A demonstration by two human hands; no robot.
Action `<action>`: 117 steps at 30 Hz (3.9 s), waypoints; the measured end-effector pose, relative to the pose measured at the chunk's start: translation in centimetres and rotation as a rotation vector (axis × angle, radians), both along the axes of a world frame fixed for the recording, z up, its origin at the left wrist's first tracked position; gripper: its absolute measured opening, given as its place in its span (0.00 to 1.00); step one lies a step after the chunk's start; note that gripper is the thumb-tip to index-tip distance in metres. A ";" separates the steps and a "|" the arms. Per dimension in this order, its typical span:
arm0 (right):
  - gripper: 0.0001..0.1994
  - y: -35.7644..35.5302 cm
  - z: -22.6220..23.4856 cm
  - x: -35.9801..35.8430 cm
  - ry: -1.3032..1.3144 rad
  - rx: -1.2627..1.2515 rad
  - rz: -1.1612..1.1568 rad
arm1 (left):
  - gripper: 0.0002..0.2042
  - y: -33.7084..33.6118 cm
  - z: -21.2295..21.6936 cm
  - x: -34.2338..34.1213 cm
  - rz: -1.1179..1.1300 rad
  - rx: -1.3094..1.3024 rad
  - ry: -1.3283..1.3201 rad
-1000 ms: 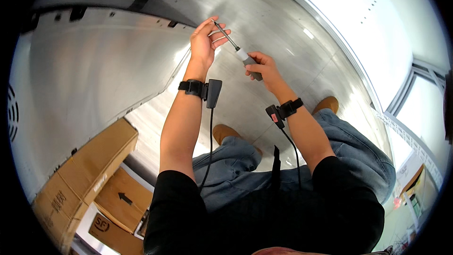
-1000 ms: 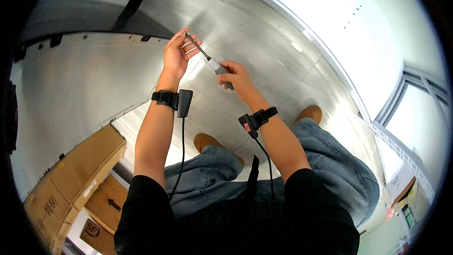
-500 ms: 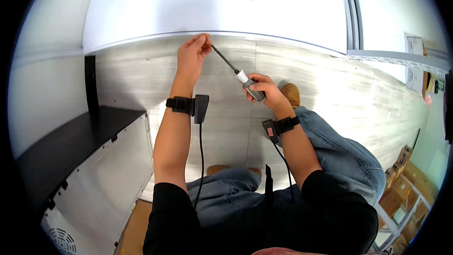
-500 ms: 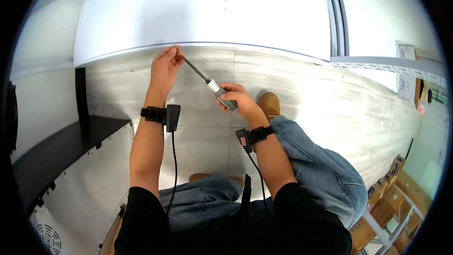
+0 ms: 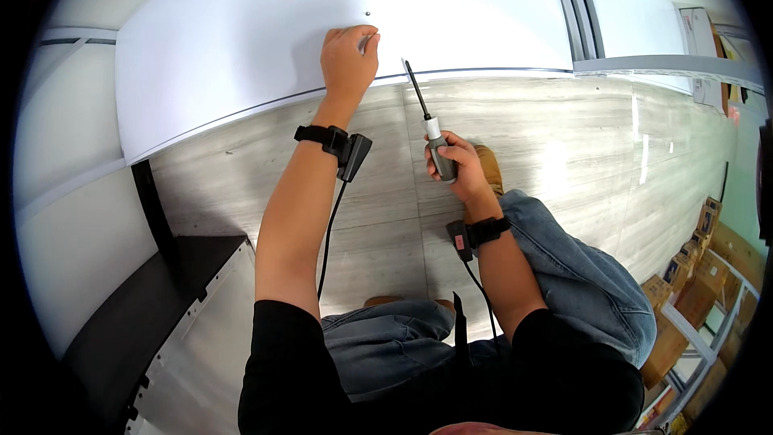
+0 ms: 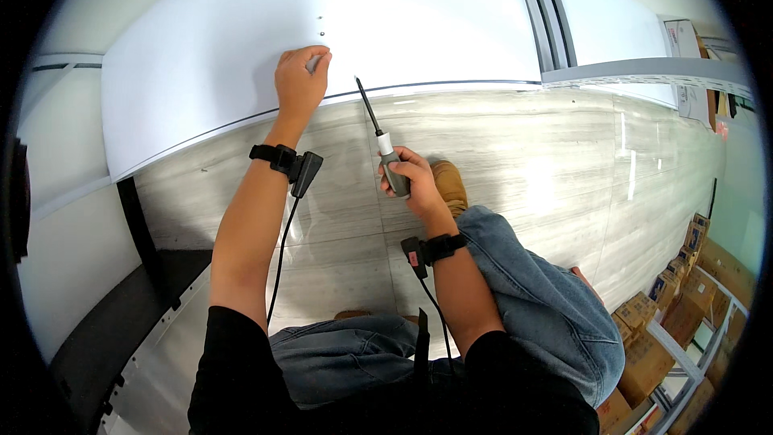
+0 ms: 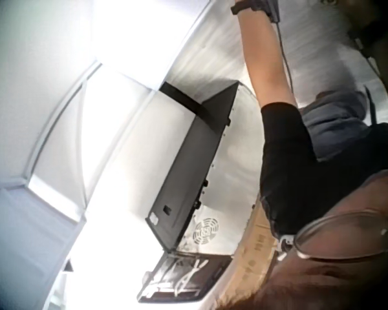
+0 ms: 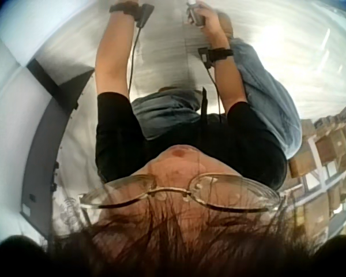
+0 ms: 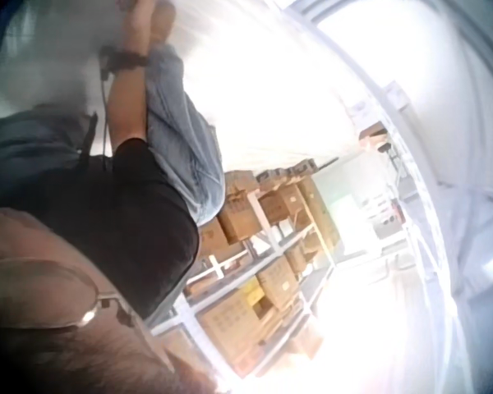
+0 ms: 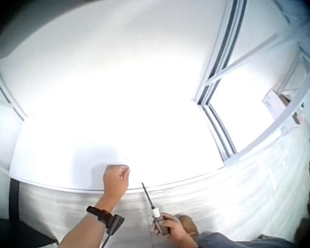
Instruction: The person uses a screwdriver to fasten screws into the back panel of a white appliance. They repeatedly pick up screws and tighten them along the edge of the panel, then remove the panel at the end.
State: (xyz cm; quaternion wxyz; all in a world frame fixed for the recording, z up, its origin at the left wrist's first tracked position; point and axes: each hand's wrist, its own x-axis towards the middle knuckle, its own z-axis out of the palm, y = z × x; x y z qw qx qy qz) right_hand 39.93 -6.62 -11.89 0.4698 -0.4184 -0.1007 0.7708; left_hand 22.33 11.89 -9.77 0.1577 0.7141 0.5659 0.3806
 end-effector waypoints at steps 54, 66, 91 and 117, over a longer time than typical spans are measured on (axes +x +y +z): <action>0.17 -9.0 1.1 -25.4 -0.218 -0.099 1.058 | 0.08 -34.1 -2.4 -27.1 1.067 -0.542 -1.283; 0.16 -8.8 0.5 -25.4 -0.089 -0.255 1.014 | 0.07 -33.9 -2.1 -26.9 1.117 -0.509 -1.275; 0.27 -8.0 -2.0 -26.8 -0.565 0.284 1.368 | 0.04 -32.7 -4.5 -26.3 1.344 -0.365 -1.188; 0.23 -6.6 -1.4 -25.9 -0.394 0.100 1.421 | 0.05 -32.0 -3.0 -25.6 1.300 -0.369 -1.318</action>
